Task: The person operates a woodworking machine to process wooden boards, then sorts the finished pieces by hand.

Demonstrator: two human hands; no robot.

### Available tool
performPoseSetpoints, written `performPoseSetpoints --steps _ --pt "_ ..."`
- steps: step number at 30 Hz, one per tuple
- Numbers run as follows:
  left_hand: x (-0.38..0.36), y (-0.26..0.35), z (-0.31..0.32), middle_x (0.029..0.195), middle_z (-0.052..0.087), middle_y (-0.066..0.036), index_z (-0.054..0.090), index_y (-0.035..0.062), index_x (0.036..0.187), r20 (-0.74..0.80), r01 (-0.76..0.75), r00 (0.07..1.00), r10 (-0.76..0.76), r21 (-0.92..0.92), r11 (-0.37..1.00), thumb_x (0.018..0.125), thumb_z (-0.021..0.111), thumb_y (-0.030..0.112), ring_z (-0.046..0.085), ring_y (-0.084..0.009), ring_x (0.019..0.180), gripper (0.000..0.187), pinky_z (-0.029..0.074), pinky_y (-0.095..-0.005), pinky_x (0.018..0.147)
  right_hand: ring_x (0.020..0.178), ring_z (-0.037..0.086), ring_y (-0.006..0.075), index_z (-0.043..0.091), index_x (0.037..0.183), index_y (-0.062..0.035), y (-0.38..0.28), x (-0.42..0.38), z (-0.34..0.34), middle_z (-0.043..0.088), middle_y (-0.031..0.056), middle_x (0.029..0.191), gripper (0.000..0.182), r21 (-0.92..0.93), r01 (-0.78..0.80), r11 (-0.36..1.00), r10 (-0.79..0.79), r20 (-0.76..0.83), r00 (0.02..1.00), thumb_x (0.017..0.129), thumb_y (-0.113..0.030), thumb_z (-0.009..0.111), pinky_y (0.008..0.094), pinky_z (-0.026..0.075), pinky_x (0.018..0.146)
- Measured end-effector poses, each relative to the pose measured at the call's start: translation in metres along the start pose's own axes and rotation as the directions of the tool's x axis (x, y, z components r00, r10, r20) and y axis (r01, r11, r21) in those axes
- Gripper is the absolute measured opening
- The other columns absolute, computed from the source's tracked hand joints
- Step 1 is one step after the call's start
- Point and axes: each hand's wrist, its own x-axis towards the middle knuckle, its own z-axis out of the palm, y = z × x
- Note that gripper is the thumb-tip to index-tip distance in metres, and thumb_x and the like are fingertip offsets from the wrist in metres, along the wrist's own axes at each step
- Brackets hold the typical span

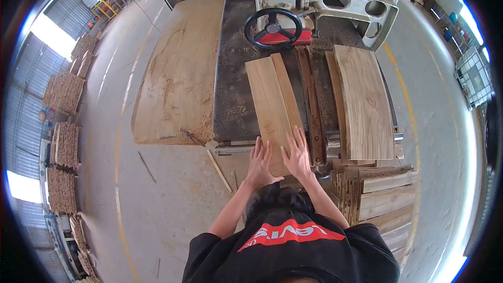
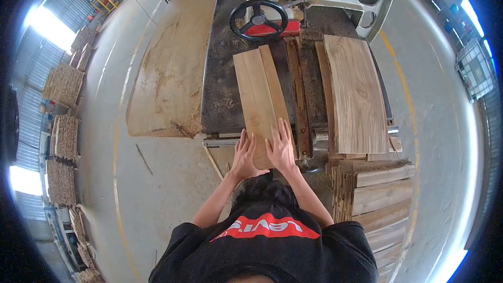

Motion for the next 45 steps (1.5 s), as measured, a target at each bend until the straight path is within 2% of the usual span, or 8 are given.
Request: performPoseSetpoints --steps 4,16,23,27,36,41,42,45 --pt "0.011 -0.005 -0.009 0.171 0.020 -0.039 0.012 -0.0026 0.171 0.058 -0.037 0.998 0.037 0.001 0.999 0.054 0.101 0.053 0.010 -0.0569 0.163 0.157 0.020 -0.0649 0.130 0.151 0.040 0.0544 0.058 0.143 0.0072 0.000 -0.002 0.006 0.037 0.0356 0.165 0.052 0.084 -0.026 0.996 0.020 0.078 0.997 0.097 -0.014 0.074 0.0578 0.042 0.122" --pt "0.086 -0.039 -0.020 0.168 0.019 -0.045 0.020 -0.0061 0.169 0.074 -0.086 0.993 0.088 -0.031 0.996 0.056 0.099 0.055 0.011 -0.0577 0.162 0.150 0.018 -0.0637 0.131 0.150 0.043 0.0501 0.049 0.151 0.0060 0.015 0.016 0.009 0.047 0.0302 0.161 0.058 -0.045 -0.085 0.995 0.087 0.032 0.996 0.101 -0.018 0.069 0.0578 0.038 0.124" --pt "0.184 -0.100 -0.020 0.159 0.046 -0.040 0.030 -0.0075 0.166 0.000 -0.121 0.993 0.121 0.061 0.991 0.049 0.102 0.058 0.026 -0.0573 0.159 0.152 0.032 -0.0564 0.129 0.151 0.041 0.0489 0.048 0.152 0.0040 0.009 0.023 0.003 0.042 0.0292 0.166 0.067 -0.040 -0.173 0.984 0.175 0.068 0.982 0.094 -0.018 0.073 0.0570 0.036 0.125" --pt "0.229 -0.115 -0.033 0.158 0.049 -0.036 0.036 -0.0065 0.164 -0.036 -0.120 0.992 0.119 -0.026 0.992 0.049 0.101 0.058 0.030 -0.0526 0.159 0.146 0.034 -0.0577 0.126 0.152 0.042 0.0473 0.050 0.150 0.0019 0.009 0.023 0.004 0.042 0.0272 0.167 0.064 -0.057 -0.210 0.976 0.214 0.101 0.971 0.094 -0.018 0.074 0.0555 0.037 0.125" --pt "0.285 -0.143 -0.035 0.159 0.051 -0.032 0.038 -0.0021 0.165 -0.065 -0.117 0.990 0.124 0.098 0.988 0.050 0.103 0.058 0.032 -0.0500 0.159 0.146 0.033 -0.0591 0.126 0.154 0.041 0.0411 0.057 0.144 -0.0006 0.004 0.032 0.004 0.043 0.0211 0.168 0.055 -0.151 -0.231 0.961 0.247 0.098 0.964 0.093 -0.017 0.072 0.0553 0.040 0.121" --pt "0.305 -0.161 -0.023 0.156 0.054 -0.027 0.052 0.0072 0.155 -0.169 -0.158 0.973 0.156 0.004 0.987 0.059 0.102 0.049 0.043 -0.0498 0.150 0.116 0.034 -0.0606 0.126 0.156 0.039 0.0412 0.059 0.144 -0.0034 0.017 0.021 0.019 0.047 0.0215 0.164 0.057 -0.075 -0.298 0.951 0.303 0.064 0.951 0.089 -0.011 0.066 0.0555 0.039 0.125" --pt "0.310 -0.164 -0.020 0.151 0.059 -0.026 0.055 0.0065 0.153 -0.235 -0.259 0.941 0.242 -0.042 0.965 0.062 0.102 0.044 0.047 -0.0485 0.147 0.109 0.037 -0.0607 0.124 0.158 0.037 0.0408 0.057 0.146 -0.0032 0.016 0.020 0.019 0.046 0.0219 0.166 0.052 -0.083 -0.388 0.918 0.396 0.135 0.908 0.095 -0.014 0.060 0.0533 0.038 0.127" --pt "0.309 -0.193 0.003 0.156 0.056 -0.027 0.061 0.0013 0.148 -0.272 -0.193 0.946 0.175 -0.041 0.980 0.072 0.100 0.040 0.050 -0.0484 0.145 0.094 0.039 -0.0568 0.124 0.163 0.028 0.0378 0.052 0.153 -0.0045 0.023 0.015 0.034 0.034 0.0172 0.175 0.052 -0.149 -0.365 0.919 0.385 0.144 0.911 0.104 -0.022 0.056 0.0521 0.032 0.131"
